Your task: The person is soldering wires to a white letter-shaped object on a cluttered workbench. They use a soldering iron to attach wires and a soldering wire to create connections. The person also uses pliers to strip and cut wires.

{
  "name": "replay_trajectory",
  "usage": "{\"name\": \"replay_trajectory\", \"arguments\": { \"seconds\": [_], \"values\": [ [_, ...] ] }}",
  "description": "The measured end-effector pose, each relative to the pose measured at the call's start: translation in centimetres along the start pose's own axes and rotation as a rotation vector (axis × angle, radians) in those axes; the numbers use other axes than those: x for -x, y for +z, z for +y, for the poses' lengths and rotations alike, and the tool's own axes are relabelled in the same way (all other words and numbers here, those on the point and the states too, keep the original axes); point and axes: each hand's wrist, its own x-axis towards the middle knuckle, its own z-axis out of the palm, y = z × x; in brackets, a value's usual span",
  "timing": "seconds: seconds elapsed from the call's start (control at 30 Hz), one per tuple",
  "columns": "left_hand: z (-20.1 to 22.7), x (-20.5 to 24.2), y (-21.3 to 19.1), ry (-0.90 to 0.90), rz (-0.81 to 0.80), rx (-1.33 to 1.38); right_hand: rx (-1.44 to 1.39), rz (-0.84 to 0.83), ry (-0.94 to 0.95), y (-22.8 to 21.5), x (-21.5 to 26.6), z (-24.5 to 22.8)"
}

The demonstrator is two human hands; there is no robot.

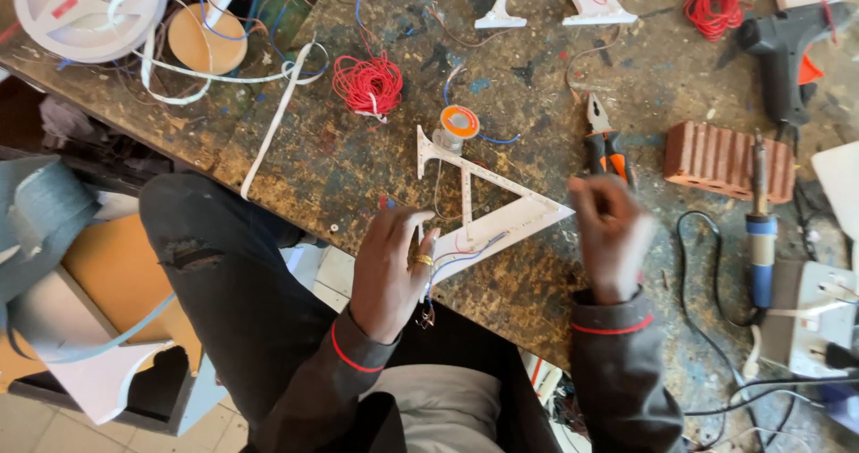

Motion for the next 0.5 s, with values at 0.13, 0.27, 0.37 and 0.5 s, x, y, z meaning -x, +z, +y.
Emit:
{"name": "replay_trajectory", "arguments": {
  "seconds": [0.13,0.27,0.37,0.5],
  "values": [
    [-0.9,0.3,1.3,0.029,0.055,-0.047,0.007,-0.269,0.013,2.4,-4.2,-6.0],
    [-0.5,1.3,1.0,-0.022,0.022,-0.004,0.247,-0.628,0.112,6.5,-6.6,-4.5],
    [-1.0,2.0,1.0,-0.038,0.028,0.057,0.304,-0.683,0.044,8.1,-8.2,-5.6],
    [-1.5,2.8,1.0,-0.059,0.02,0.049,0.419,-0.768,0.002,8.7,-9.2,-7.2]
  ]
}}
